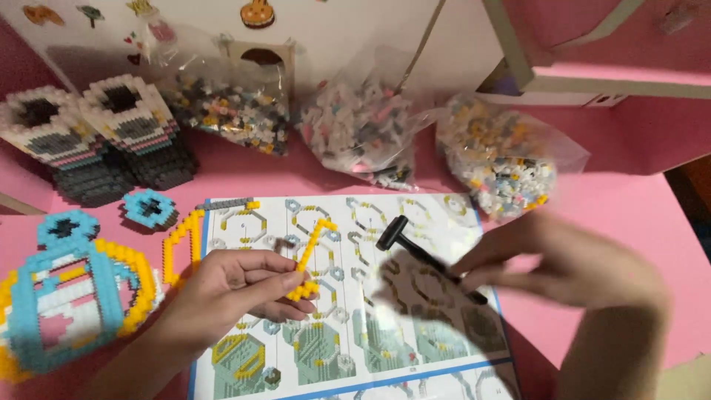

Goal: Assembling a structure using small plastic toy blocks by following a printed instruction manual.

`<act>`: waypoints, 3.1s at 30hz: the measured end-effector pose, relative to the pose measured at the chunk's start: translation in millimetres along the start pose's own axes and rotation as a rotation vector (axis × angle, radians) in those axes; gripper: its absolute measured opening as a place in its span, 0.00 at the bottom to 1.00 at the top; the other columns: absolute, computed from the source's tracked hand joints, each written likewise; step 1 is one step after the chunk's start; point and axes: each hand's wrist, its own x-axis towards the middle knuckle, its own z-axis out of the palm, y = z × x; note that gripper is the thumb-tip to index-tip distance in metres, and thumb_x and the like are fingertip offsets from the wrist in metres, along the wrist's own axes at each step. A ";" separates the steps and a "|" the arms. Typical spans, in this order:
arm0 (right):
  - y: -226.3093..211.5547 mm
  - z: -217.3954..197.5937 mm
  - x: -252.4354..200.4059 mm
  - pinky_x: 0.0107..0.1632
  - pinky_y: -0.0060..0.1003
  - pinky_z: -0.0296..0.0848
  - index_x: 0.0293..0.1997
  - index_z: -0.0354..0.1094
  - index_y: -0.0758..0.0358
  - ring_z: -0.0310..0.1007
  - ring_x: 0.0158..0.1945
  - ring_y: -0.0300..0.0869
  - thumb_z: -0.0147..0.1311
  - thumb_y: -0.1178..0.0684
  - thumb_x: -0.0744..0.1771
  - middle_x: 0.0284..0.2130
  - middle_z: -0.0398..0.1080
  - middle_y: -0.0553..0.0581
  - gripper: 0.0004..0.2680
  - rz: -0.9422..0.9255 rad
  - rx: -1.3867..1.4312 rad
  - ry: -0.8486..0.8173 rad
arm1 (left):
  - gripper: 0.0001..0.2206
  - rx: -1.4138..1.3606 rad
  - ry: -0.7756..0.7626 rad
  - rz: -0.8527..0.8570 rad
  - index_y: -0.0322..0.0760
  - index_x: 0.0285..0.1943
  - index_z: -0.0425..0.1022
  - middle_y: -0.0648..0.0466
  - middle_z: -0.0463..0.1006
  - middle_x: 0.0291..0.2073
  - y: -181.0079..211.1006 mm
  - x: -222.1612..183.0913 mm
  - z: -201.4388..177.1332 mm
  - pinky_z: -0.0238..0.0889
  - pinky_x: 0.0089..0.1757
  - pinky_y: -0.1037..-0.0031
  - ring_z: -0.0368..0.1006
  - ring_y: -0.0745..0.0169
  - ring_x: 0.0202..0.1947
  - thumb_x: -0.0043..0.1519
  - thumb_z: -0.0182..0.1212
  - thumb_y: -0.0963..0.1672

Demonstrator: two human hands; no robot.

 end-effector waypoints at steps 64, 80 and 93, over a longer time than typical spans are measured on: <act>-39.0 142.8 94.0 0.33 0.33 0.85 0.36 0.77 0.57 0.84 0.27 0.41 0.67 0.58 0.62 0.25 0.82 0.56 0.04 -0.235 0.888 -0.031 | 0.18 0.067 -0.378 0.297 0.24 0.52 0.81 0.40 0.90 0.33 1.8 2.4 -24.8 0.86 0.37 0.74 0.87 0.58 0.30 0.58 0.63 0.45; -39.1 146.6 89.9 0.27 0.31 0.92 0.36 0.80 0.65 0.88 0.23 0.44 0.64 0.57 0.63 0.25 0.86 0.67 0.04 -0.081 0.937 0.030 | 0.21 0.032 -0.424 0.358 0.19 0.53 0.80 0.36 0.89 0.36 -7.0 9.3 -26.2 0.88 0.40 0.72 0.88 0.54 0.31 0.57 0.63 0.45; -31.1 151.6 83.3 0.46 0.38 0.87 0.38 0.83 0.68 0.88 0.36 0.45 0.71 0.62 0.58 0.32 0.88 0.61 0.08 -0.019 0.906 0.050 | 0.19 0.168 -0.449 0.295 0.23 0.59 0.80 0.40 0.90 0.45 -1.2 5.2 -29.5 0.86 0.44 0.76 0.92 0.50 0.38 0.61 0.61 0.43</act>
